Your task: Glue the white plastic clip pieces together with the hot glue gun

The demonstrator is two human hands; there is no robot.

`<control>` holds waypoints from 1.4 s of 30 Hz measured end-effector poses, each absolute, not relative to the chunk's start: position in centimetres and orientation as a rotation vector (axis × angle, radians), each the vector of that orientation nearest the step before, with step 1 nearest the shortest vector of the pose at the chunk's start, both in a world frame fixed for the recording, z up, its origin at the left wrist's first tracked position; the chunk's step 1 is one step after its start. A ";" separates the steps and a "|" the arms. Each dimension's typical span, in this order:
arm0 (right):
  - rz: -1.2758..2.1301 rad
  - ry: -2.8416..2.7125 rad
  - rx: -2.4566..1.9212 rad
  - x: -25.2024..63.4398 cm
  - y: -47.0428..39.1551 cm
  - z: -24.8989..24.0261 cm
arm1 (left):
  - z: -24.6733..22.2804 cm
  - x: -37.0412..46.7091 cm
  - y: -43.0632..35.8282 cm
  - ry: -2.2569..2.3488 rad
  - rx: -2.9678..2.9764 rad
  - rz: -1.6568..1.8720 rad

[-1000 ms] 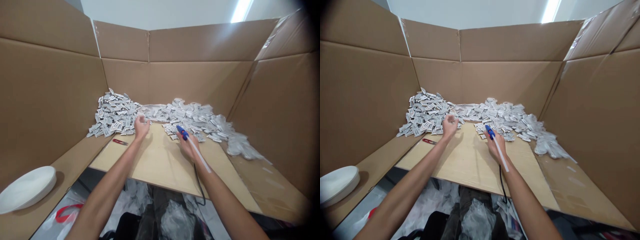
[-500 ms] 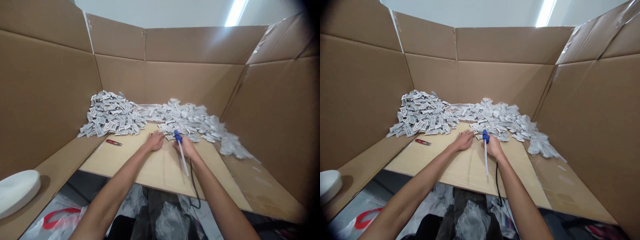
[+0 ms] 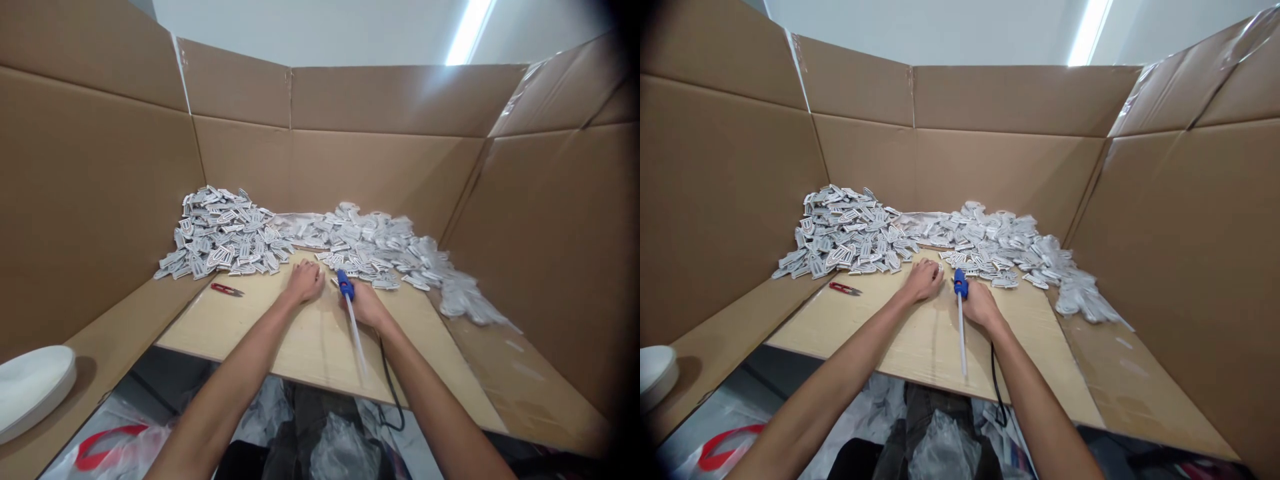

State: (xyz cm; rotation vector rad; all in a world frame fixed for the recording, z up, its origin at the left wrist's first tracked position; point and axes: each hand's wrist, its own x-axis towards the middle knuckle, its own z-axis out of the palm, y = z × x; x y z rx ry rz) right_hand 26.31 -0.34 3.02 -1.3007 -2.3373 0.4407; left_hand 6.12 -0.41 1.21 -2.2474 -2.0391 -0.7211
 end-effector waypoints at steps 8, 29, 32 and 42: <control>0.575 -2.354 -1.209 26.4 -0.1 2.5 | 0.4 4.6 -0.6 -2.248 -2.014 -1.028; 0.751 -1.742 -1.042 25.3 -1.0 4.3 | 1.0 10.5 -1.4 -1.851 -2.331 -3.074; 0.612 -1.753 -1.026 25.3 -1.0 4.2 | 1.0 10.7 -1.4 -1.779 -2.392 -3.115; 0.521 -1.792 -1.006 25.3 -0.5 3.4 | 1.2 10.7 -1.6 -1.907 -2.070 -3.303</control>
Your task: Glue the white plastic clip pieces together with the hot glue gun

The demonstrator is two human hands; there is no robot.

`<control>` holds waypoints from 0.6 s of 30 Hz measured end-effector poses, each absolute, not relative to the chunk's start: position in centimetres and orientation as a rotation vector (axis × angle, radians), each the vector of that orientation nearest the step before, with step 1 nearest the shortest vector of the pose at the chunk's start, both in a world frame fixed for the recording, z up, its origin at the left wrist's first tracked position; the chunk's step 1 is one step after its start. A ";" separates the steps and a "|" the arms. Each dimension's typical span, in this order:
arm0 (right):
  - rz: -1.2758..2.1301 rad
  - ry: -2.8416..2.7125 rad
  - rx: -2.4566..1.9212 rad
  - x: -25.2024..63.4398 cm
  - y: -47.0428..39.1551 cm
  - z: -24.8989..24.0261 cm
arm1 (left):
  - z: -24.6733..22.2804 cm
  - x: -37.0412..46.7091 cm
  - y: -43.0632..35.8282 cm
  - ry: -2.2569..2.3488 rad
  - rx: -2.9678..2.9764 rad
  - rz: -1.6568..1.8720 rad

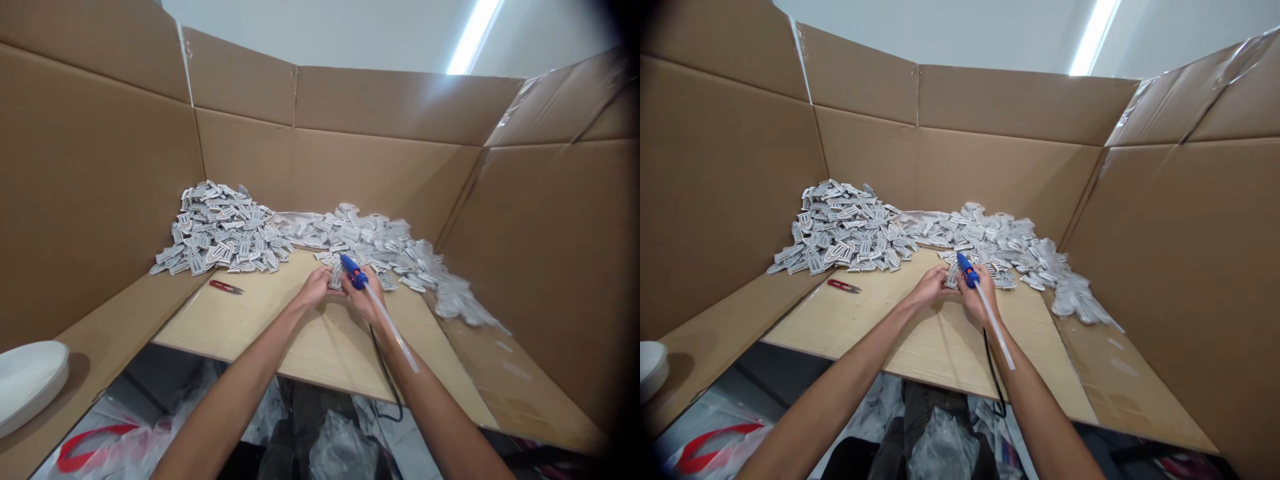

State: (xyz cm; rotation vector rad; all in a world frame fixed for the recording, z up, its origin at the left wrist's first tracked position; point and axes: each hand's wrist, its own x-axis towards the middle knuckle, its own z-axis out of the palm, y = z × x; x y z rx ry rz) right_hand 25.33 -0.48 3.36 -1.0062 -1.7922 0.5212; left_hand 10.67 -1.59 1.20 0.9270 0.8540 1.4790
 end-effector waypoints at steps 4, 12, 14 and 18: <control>0.540 -1.848 -1.013 25.3 -0.6 3.4 | 0.9 10.7 -1.8 0.956 0.904 1.552; 0.783 -1.744 -1.027 24.7 -1.2 3.4 | 1.0 10.4 -1.9 0.939 1.008 1.569; 0.817 -1.722 -1.035 24.6 -1.3 3.6 | 1.1 10.3 -1.9 0.987 0.997 1.544; 0.795 -1.704 -1.050 24.7 -1.4 4.2 | 1.1 10.2 -2.0 1.140 1.014 1.447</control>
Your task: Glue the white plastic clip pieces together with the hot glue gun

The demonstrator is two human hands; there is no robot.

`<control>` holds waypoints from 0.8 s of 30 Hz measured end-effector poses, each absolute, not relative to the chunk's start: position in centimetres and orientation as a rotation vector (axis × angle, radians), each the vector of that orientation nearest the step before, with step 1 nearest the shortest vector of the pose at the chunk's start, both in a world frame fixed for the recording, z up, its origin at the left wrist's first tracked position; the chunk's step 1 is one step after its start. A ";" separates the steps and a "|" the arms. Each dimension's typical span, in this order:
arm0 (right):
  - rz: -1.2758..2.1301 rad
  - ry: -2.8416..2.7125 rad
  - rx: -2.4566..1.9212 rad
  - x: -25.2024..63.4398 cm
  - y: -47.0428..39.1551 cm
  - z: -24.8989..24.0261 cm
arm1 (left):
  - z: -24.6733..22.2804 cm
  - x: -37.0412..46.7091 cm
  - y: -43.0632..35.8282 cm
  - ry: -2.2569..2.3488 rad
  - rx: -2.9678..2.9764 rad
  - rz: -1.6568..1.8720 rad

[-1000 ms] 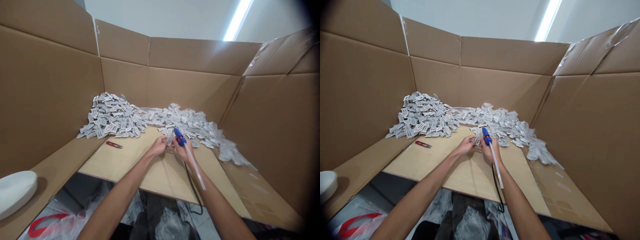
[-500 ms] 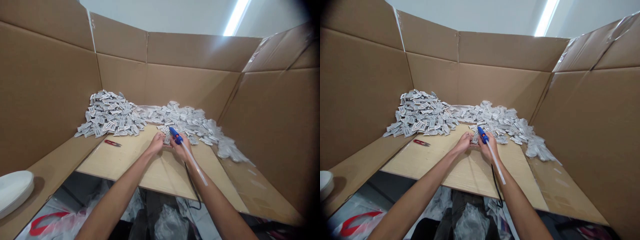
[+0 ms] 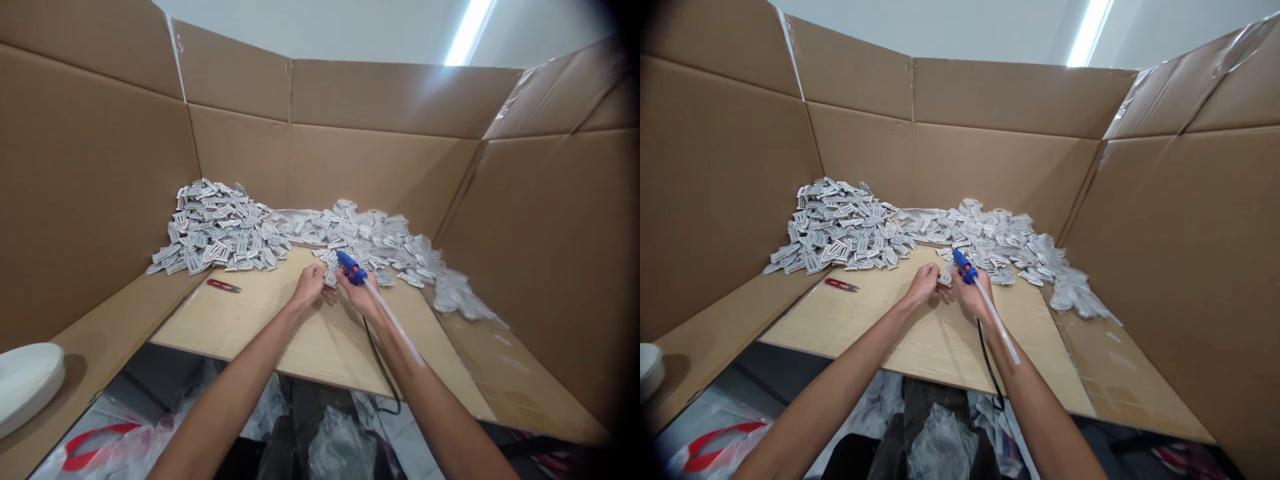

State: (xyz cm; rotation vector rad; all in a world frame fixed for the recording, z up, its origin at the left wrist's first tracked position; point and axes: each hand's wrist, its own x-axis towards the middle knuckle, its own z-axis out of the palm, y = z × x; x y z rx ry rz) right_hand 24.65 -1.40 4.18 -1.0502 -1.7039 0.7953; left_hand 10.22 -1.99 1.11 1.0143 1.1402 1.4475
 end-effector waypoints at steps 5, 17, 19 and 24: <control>0.727 -1.687 -1.089 25.0 -1.2 4.5 | 1.3 10.1 -2.1 1.138 1.072 1.529; 0.643 -1.706 -0.993 25.3 -0.6 3.4 | 0.3 10.2 -1.0 0.753 1.252 1.412; 0.573 -1.725 -0.951 25.4 -0.3 3.0 | -0.1 10.1 -0.8 0.751 1.263 1.425; 0.457 -1.767 -0.928 25.3 -0.2 2.8 | -0.4 10.1 -0.8 0.776 1.230 1.463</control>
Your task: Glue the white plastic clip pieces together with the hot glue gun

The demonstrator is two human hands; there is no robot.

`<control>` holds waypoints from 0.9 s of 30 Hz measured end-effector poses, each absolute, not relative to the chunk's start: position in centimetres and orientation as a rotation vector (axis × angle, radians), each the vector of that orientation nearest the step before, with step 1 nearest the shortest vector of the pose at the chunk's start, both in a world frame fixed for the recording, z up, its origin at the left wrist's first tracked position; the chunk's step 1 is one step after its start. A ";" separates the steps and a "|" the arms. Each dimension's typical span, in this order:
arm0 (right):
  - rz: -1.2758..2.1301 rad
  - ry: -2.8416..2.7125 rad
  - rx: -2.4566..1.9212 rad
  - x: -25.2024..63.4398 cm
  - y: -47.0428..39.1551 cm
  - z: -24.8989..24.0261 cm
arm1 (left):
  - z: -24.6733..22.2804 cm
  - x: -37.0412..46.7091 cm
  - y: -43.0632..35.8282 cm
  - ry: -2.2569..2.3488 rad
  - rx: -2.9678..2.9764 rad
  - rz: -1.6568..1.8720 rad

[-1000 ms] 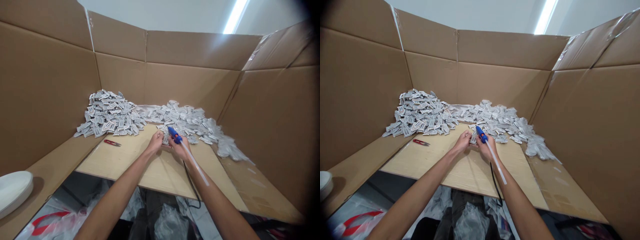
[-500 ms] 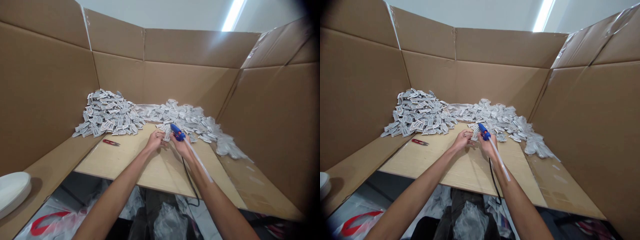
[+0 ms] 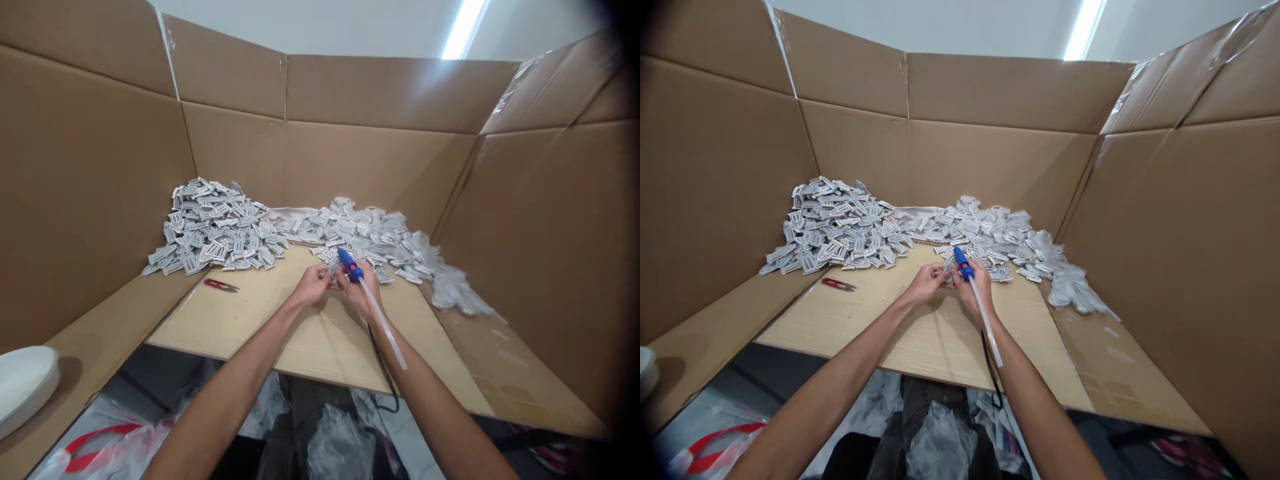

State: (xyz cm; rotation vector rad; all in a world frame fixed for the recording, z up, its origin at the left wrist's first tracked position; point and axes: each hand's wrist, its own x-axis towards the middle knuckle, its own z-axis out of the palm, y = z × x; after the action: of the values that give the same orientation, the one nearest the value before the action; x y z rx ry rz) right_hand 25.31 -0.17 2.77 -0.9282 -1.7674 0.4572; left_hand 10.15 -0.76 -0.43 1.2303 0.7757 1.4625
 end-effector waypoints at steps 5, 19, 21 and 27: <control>0.425 -1.791 -0.921 25.1 -0.9 3.3 | 0.4 10.5 -1.4 0.827 1.110 1.486; 0.691 -1.870 -1.107 25.5 -2.1 4.6 | 1.8 9.5 -1.8 0.989 0.912 1.708; 0.692 -1.868 -1.102 25.4 -2.2 4.6 | 1.7 9.6 -1.6 0.957 0.934 1.706; 0.694 -1.851 -1.106 25.4 -1.7 4.2 | 1.3 9.8 -1.3 0.882 0.968 1.701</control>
State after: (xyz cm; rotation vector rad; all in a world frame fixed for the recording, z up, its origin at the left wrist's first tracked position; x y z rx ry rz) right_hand 25.40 -1.74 4.24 -1.1064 -1.8514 0.6942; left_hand 9.78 -1.29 1.34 0.9679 0.8816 1.7012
